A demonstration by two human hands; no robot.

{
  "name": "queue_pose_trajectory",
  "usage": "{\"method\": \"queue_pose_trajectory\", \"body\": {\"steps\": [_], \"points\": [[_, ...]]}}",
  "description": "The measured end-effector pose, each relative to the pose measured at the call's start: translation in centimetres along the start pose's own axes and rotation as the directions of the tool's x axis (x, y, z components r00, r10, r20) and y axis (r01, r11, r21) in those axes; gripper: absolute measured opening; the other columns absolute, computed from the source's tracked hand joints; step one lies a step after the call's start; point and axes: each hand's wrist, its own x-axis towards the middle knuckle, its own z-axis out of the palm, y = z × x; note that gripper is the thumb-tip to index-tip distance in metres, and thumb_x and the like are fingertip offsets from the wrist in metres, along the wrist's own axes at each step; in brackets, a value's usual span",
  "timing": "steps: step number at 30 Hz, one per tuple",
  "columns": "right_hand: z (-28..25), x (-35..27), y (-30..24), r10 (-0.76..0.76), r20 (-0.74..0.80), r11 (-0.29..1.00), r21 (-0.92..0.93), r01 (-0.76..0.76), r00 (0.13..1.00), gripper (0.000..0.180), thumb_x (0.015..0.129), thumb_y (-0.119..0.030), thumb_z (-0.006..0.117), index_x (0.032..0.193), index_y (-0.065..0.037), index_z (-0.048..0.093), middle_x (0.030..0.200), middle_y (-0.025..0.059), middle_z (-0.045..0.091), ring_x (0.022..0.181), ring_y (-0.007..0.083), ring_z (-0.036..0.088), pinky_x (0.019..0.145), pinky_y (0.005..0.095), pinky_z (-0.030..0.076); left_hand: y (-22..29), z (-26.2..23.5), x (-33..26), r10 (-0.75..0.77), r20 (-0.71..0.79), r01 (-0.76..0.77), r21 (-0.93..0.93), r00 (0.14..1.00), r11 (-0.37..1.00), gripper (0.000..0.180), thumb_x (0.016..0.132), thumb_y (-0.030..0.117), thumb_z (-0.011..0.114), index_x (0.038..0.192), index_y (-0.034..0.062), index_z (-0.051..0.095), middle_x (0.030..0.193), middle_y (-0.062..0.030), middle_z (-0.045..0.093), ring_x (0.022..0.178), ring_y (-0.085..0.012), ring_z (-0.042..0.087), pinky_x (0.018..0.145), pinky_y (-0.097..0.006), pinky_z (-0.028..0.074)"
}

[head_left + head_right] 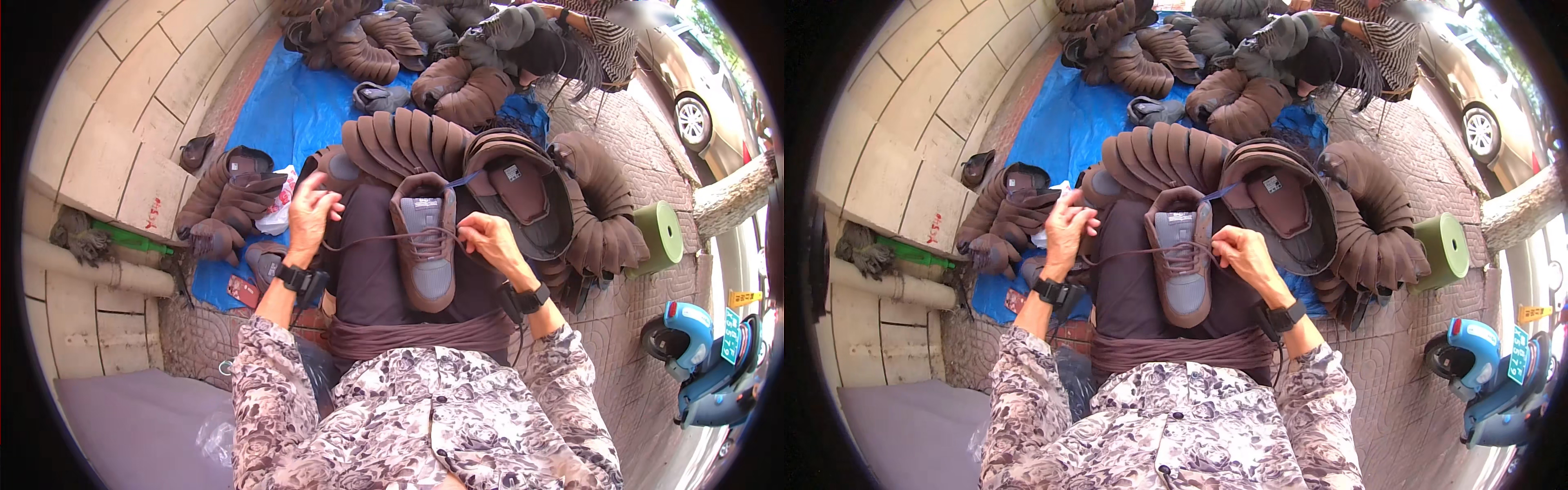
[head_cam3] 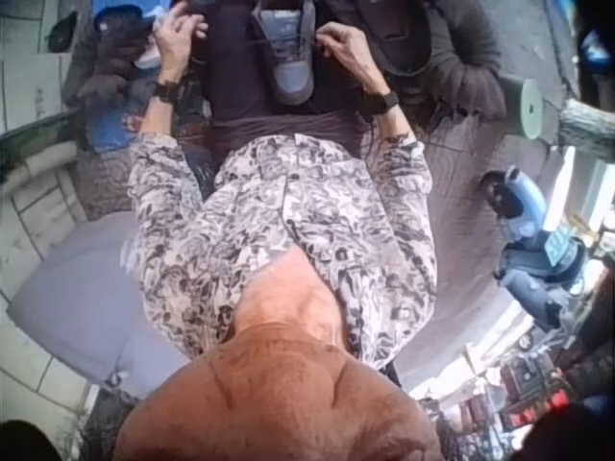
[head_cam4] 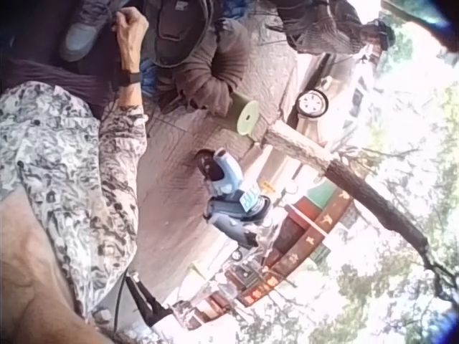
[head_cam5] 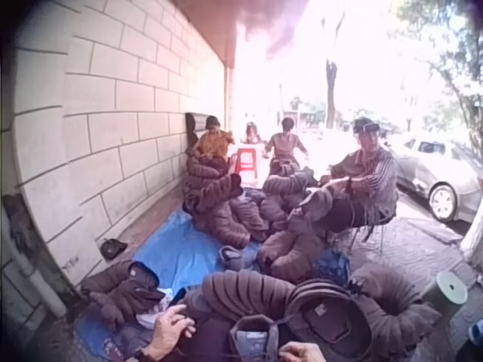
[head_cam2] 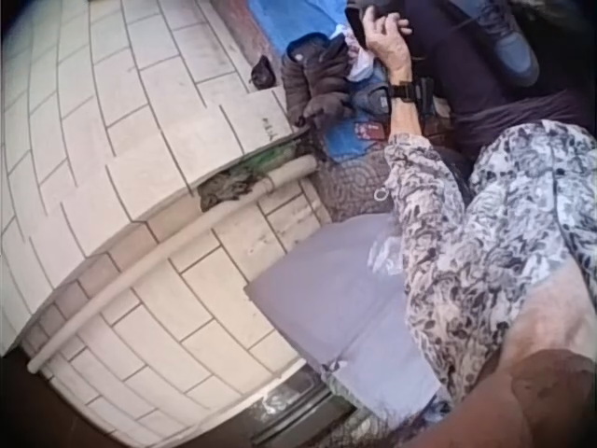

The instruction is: The recorder is lacing a series of brown shoes while sitting in a workspace with other workers.

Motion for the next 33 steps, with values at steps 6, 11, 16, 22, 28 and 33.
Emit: {"method": "queue_pose_trajectory", "body": {"steps": [6, 11, 16, 22, 28, 33], "points": [[0.4, 0.5, 0.4, 0.046, -0.026, 0.998, -0.037, -0.047, 0.999, 0.011, 0.085, -0.009, 0.059, 0.084, 0.001, 0.062, 0.065, -0.0002, 0.058, 0.061, 0.0044, 0.05, 0.055, 0.0205, 0.04, 0.7, 6.4, -0.3, -0.133, 0.231, 0.112, 0.101, 0.964, 0.989, 0.013, 0.087, 0.008, 0.059, 0.097, 0.0007, 0.063, 0.073, -0.0042, 0.064, 0.051, -0.0032, 0.049, 0.047, -0.016, 0.036], [0.6, 0.7, 0.3, 0.08, -0.044, 0.994, 0.077, -0.076, 0.996, 0.01, 0.085, -0.009, 0.059, 0.082, 0.0, 0.062, 0.066, -0.0022, 0.056, 0.062, 0.0042, 0.049, 0.056, 0.0199, 0.039, 1.5, 10.6, -1.0, -0.241, 0.434, 0.202, 0.134, 0.868, 0.97, 0.011, 0.088, 0.008, 0.057, 0.092, -0.0013, 0.061, 0.077, -0.0058, 0.063, 0.062, -0.0074, 0.058, 0.05, -0.02, 0.047], [-0.1, 1.1, 0.1, 0.098, 0.1, 0.975, 0.191, -0.115, 0.99, 0.011, 0.081, -0.008, 0.061, 0.075, 0.0, 0.06, 0.065, -0.004, 0.054, 0.063, 0.0038, 0.047, 0.056, 0.0211, 0.038, 0.9, 12.5, -1.4, -0.244, 0.486, 0.173, 0.187, 0.839, 0.967, 0.012, 0.087, 0.007, 0.056, 0.091, -0.0029, 0.061, 0.08, -0.006, 0.063, 0.068, -0.0101, 0.062, 0.058, -0.023, 0.053], [0.1, 1.4, 1.0, 0.082, 0.046, 0.981, 0.172, -0.088, 0.996, 0.01, 0.082, -0.007, 0.059, 0.075, 0.0, 0.059, 0.063, -0.0026, 0.054, 0.061, 0.0052, 0.048, 0.055, 0.0228, 0.038, 0.3, 13.1, -1.6, -0.234, 0.461, 0.215, 0.095, 0.856, 0.972, 0.01, 0.085, 0.006, 0.056, 0.086, -0.0017, 0.063, 0.072, -0.0067, 0.064, 0.064, -0.0096, 0.062, 0.057, -0.024, 0.053], [1.3, 1.2, -0.2, -0.014, -0.049, 0.998, -0.064, 0.011, 0.999, 0.011, 0.083, -0.012, 0.063, 0.082, 0.0, 0.062, 0.061, 0.0053, 0.059, 0.055, 0.0099, 0.053, 0.05, 0.0262, 0.041, 0.4, 12.2, -2.5, -0.154, 0.39, 0.15, 0.039, 0.908, 0.988, 0.013, 0.084, 0.007, 0.06, 0.091, -0.003, 0.066, 0.073, -0.0083, 0.066, 0.061, -0.0105, 0.063, 0.055, -0.023, 0.053], [1.0, 1.0, -2.4, -0.459, -0.139, 0.832, -0.415, 0.369, 0.877, 0.023, 0.067, -0.006, 0.074, 0.087, -0.004, 0.061, 0.093, 0.0108, 0.058, 0.087, 0.0264, 0.058, 0.073, 0.0338, 0.048, 1.1, 6.8, -4.2, -0.128, 0.143, 0.093, 0.229, 0.981, 0.969, 0.012, 0.084, 0.009, 0.062, 0.087, -0.001, 0.067, 0.065, -0.0031, 0.063, 0.051, -0.0055, 0.055, 0.045, -0.018, 0.042]]}}
